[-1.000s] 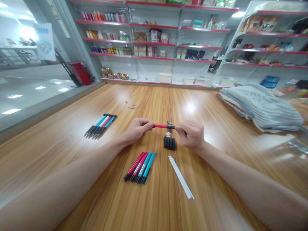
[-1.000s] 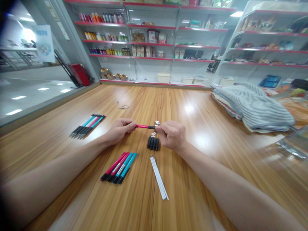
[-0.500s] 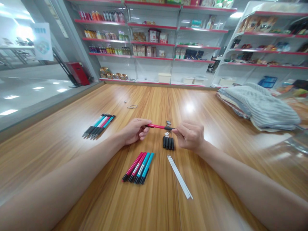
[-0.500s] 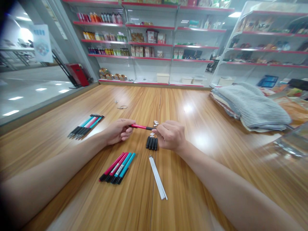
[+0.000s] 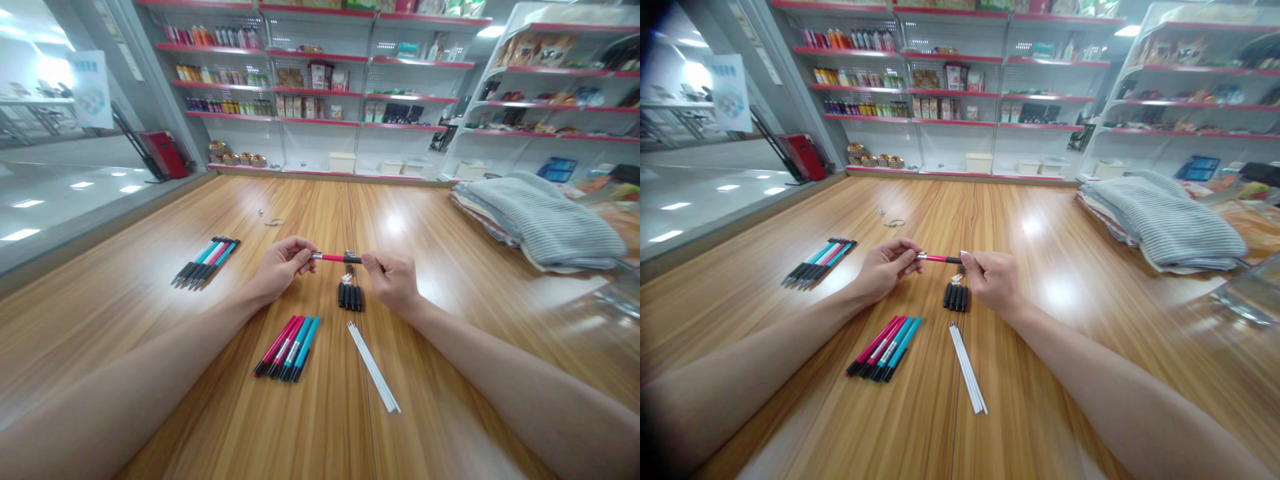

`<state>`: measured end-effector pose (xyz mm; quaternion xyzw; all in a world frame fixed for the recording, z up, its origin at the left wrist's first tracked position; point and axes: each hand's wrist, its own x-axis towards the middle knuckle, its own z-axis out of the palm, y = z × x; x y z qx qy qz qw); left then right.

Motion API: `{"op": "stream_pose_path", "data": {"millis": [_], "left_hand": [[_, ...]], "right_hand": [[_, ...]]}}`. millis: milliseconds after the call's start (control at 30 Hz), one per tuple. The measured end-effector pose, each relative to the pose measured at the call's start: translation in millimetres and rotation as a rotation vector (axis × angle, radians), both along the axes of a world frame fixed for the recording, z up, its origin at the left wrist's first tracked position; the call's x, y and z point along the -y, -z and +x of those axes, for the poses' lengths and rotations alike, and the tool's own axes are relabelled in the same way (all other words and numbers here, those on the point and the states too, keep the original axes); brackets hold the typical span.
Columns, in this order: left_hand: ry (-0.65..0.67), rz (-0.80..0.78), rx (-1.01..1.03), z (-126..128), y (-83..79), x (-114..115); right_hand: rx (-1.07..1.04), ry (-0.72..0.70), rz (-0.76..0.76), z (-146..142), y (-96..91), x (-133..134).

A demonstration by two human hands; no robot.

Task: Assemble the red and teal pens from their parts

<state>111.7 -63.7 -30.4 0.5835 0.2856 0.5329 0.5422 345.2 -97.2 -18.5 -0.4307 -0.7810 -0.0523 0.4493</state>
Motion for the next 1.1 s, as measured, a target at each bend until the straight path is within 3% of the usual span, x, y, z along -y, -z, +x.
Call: {"op": "stream_pose_path", "data": {"millis": [100,267,433,733,833,1000,1100], "left_hand": [[0.015,-0.027,0.015,1,-2.0,2],[0.179,-0.325,0.039,-2,-7.6,2],[0.245,-0.412,0.011,-3,-8.5,0],[0.277,-0.440,0.059,-4,-5.7,-3],[0.270,-0.379,0.072,-4,-2.0,-2],[0.096,-0.171,0.070,-2,2.9,0],[0.143,-0.193,0.055,-4,0.6,1]], "right_hand": [[-0.041,0.008,-0.016,2,1.6,-3],[0.167,-0.022,0.197,10,-1.3,-4],[0.278,-0.033,0.283,10,-3.0,-1],[0.264,-0.009,0.254,9,-3.3,-4],[0.217,-0.008,0.199,7,-2.1,-5],[0.090,0.011,0.068,2,0.8,-7],[0.064,0.022,0.044,2,2.3,-8]]}}
